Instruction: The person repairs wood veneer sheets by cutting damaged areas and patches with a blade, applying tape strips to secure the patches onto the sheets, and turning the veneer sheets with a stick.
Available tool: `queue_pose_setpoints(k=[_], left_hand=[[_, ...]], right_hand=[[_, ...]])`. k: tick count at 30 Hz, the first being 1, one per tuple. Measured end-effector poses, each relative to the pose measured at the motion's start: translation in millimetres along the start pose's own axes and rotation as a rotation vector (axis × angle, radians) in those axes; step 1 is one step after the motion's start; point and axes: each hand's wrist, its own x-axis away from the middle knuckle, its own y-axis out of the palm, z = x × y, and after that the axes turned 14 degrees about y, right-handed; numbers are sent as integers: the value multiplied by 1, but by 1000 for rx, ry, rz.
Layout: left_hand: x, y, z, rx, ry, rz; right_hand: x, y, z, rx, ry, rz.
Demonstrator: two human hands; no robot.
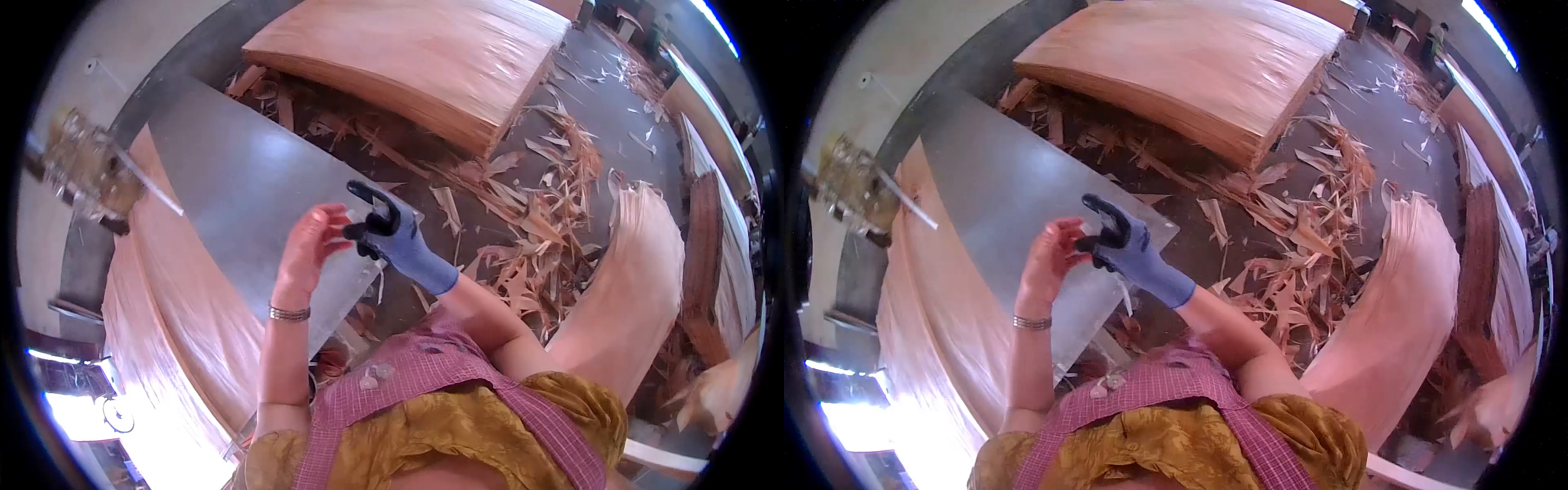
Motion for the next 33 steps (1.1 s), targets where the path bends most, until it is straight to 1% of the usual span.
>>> queue_pose_setpoints(k=[2, 3, 5, 6, 7, 9, 10, 12, 13, 15, 16, 19, 21, 22, 23, 24, 25, 27, 28, 29, 30, 31, 33], left_hand=[[-22, 28, -23, -87, -102, -116], [-39, 43, -34, -135, -150, -182], [-79, 67, -62, -234, -213, -188], [-97, 81, -76, -286, -251, -186], [-120, 98, -90, -338, -280, -182], [-154, 130, -114, -482, -173, -151], [-173, 143, -128, -528, -123, -128], [-211, 161, -146, -664, -17, -71], [-230, 165, -148, -678, 28, -9], [-254, 159, -150, -705, 120, 153], [-268, 144, -152, -692, 137, 261], [-294, 101, -128, -755, 245, 508], [-301, 71, -110, -818, 241, 688], [-308, 59, -102, -844, 240, 776], [-313, 49, -97, -923, 250, 743], [-319, 41, -93, -1004, 257, 711], [-326, 34, -88, -1085, 263, 677], [-351, 35, -97, -1019, 199, 532], [-367, 34, -102, -972, 185, 455], [-388, 27, -106, -949, 223, 417], [-406, 21, -111, -920, 251, 376], [-422, 17, -110, -872, 242, 418], [-454, 4, -100, -795, 233, 501]], right_hand=[[1, -42, 2, 239, -36, 84], [-2, -62, 6, 254, -64, 83], [-15, -114, 14, 289, -125, 83], [-24, -140, 11, 360, -202, 126], [-34, -170, 6, 351, -144, 110], [-44, -217, -2, 320, -14, 78], [-56, -242, 6, 241, -39, 81], [-68, -296, 8, 333, 145, 20], [-72, -318, 6, 379, 243, -23], [-85, -352, 15, 425, 260, -36], [-97, -370, 22, 454, 266, -52], [-142, -424, 63, 460, 395, -130], [-177, -461, 101, 369, 506, -155], [-201, -470, 89, 820, 526, -154], [-228, -478, 79, 1275, 507, -145], [-252, -491, 102, 1465, 404, -9], [-289, -479, 94, 1345, 323, -67], [-363, -444, 66, 1099, 200, -184], [-390, -409, 45, 767, 204, -279], [-426, -365, 15, 439, 200, -366], [-452, -323, -26, 488, 136, -437], [-470, -292, -55, 536, 81, -508], [-515, -259, -67, 536, 122, -677]])
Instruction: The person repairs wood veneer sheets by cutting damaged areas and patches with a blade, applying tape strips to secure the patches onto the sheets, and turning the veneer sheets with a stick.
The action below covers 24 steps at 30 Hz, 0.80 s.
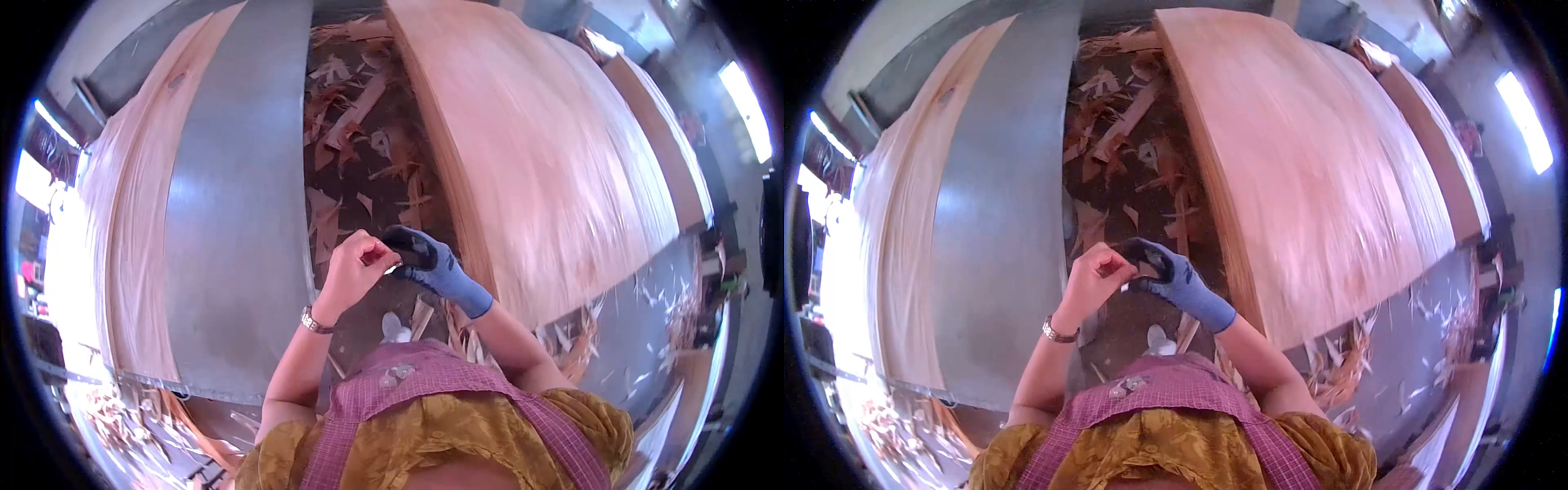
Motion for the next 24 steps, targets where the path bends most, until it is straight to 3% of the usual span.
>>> queue_pose_setpoints(k=[4, 5, 9, 12, 13, 15, 18, 20, 22, 24], left_hand=[[-71, -29, -9, -11, -92, 150], [-84, -34, -25, -21, -54, 201], [-149, -51, -45, -171, -72, 266], [-204, -75, -69, -152, -181, 611], [-220, -86, -84, -14, -303, 762], [-241, -103, -99, 58, -285, 917], [-280, -115, -129, 137, -257, 939], [-309, -121, -145, 112, -300, 914], [-337, -130, -155, 33, -406, 905], [-371, -146, -188, 56, -386, 965]], right_hand=[[-90, -25, -16, -174, 142, -229], [-106, -29, -17, -176, 275, -210], [-190, -51, -8, -161, 219, -197], [-274, -85, -26, 39, 103, -248], [-301, -97, -37, -51, 70, -295], [-329, -117, -68, -252, 29, -376], [-383, -162, -148, -179, -581, -515], [-418, -184, -200, -267, -833, -682], [-451, -187, -211, -455, -962, -696], [-491, -193, -209, -582, -1036, -713]])
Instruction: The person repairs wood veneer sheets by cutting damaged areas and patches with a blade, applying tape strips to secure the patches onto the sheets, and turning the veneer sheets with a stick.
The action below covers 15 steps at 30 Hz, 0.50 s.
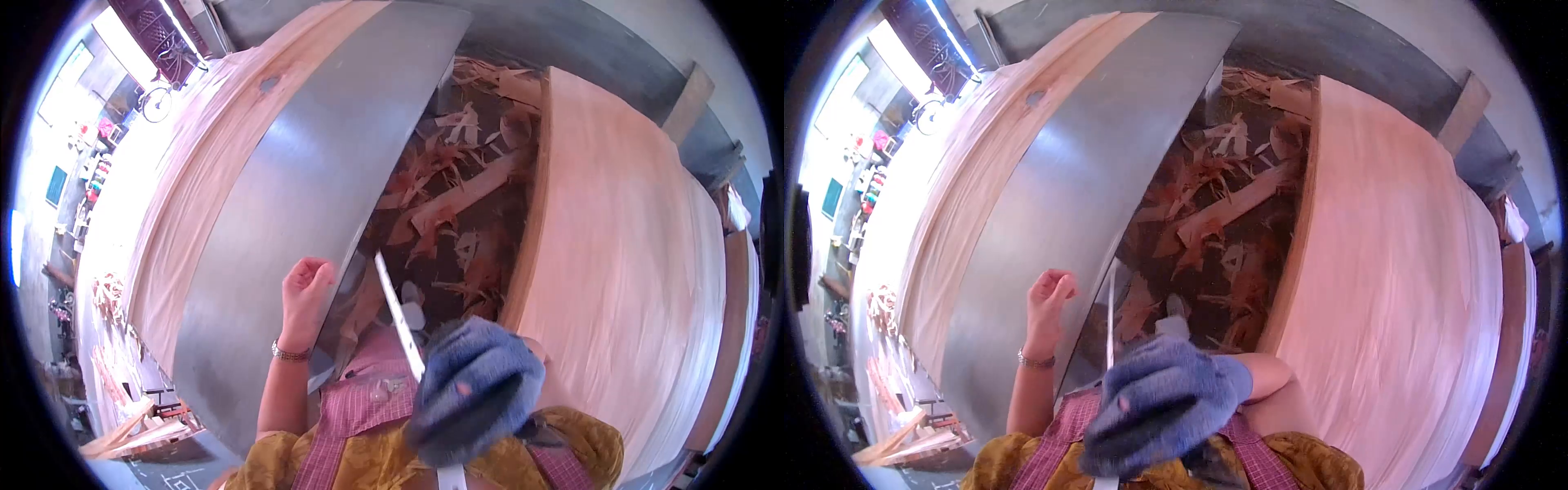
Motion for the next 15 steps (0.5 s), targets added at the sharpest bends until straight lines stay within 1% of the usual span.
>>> queue_pose_setpoints(k=[2, 5, 7, 10, 11, 12, 13, 14, 15], left_hand=[[-47, 20, -17, 11, -4, 18], [-132, 55, -44, -13, -42, -20], [-192, 84, -68, -43, -108, -72], [-286, 141, -98, -3, -89, -161], [-321, 158, -111, -81, -67, -241], [-361, 182, -129, -156, -47, -317], [-394, 196, -151, -334, 64, -371], [-426, 210, -179, -512, 179, -423], [-456, 225, -203, -689, 295, -477]], right_hand=[[-9, -40, 26, -28, -4, 27], [-30, -99, 67, -7, 37, 49], [-46, -141, 90, 25, 86, 59], [-61, -209, 124, 69, 173, 93], [-61, -237, 138, 92, 215, 129], [-61, -271, 154, 131, 286, 193], [-53, -299, 170, 195, 388, 290], [-40, -329, 192, 269, 530, 426], [-22, -361, 220, 359, 748, 647]])
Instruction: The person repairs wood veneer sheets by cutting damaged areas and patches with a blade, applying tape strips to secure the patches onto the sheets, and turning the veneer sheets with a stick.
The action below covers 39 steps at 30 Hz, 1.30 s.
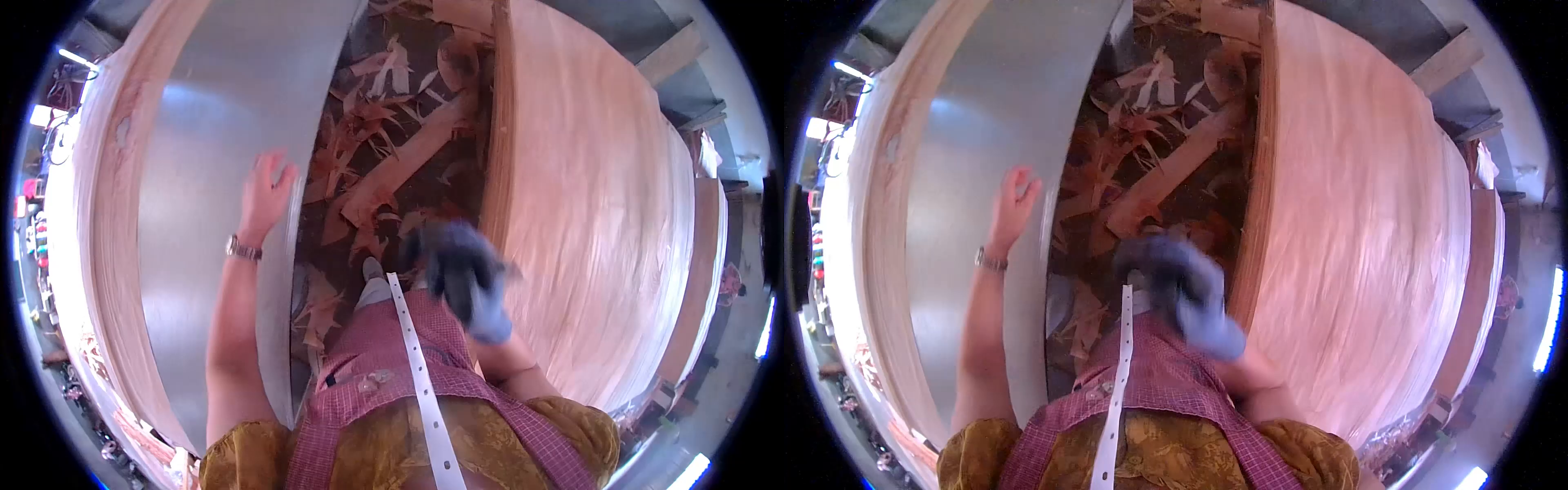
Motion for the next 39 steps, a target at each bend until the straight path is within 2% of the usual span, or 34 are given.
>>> queue_pose_setpoints(k=[2, 4, 6, 9, 10, 11, 12, 13, 15, 17, 18, 20, 21, 22, 23, 25, 26, 27, 30, 31, 32, 33, 35, 37, 39], left_hand=[[-62, 24, -31, -284, 106, -30], [-110, 49, -60, -512, 163, -46], [-150, 77, -85, -688, 171, -37], [-178, 95, -103, -710, 136, -55], [-181, 101, -106, -710, 144, -70], [-188, 103, -101, -749, 91, -115], [-190, 103, -113, -714, 178, -103], [-191, 103, -119, -757, 178, -116], [-191, 112, -120, -730, 78, -90], [-175, 105, -124, -676, -2, -78], [-176, 109, -131, -689, -57, -57], [-171, 99, -119, -688, -120, -39], [-167, 95, -117, -684, -149, -31], [-160, 92, -116, -685, -176, -29], [-150, 88, -118, -670, -185, 32], [-160, 97, -125, -751, -158, -64], [-166, 99, -125, -786, -146, -101], [-171, 98, -120, -819, -132, -129], [-171, 96, -123, -836, -53, -129], [-164, 95, -128, -737, -46, -81], [-167, 92, -121, -724, -37, -132], [-176, 93, -116, -716, -29, -188], [-171, 91, -125, -704, 22, -144], [-170, 86, -126, -723, -27, -218], [-172, 85, -124, -722, -54, -226]], right_hand=[[-44, -48, 103, 127, 506, 332], [-63, -120, 260, 269, 904, 392], [-79, -156, 360, 21, 1110, 422], [-104, -200, 505, 236, 1381, 264], [-107, -213, 565, 368, 1343, 235], [-109, -231, 623, 737, 1184, 37], [-106, -248, 678, 1077, 990, -165], [-108, -261, 719, 1390, 752, -375], [-132, -286, 779, 1400, 654, -367], [-161, -290, 808, 841, 1097, -76], [-184, -292, 821, 211, 1488, 222], [-173, -294, 882, 521, 1198, 202], [-163, -297, 917, 523, 1189, 211], [-168, -294, 930, 526, 1180, 219], [-164, -293, 930, 751, 1225, 80], [-186, -278, 886, 1210, 1235, -243], [-171, -265, 893, 1380, 1147, -198], [-183, -259, 867, 1238, 1192, -107], [-232, -232, 762, 303, 1348, 450], [-254, -225, 718, 225, 1301, 486], [-273, -219, 680, 156, 1254, 534], [-289, -215, 648, 122, 1199, 559], [-304, -218, 623, 282, 992, 576], [-336, -221, 587, 431, 753, 520], [-384, -231, 520, 575, 491, 381]])
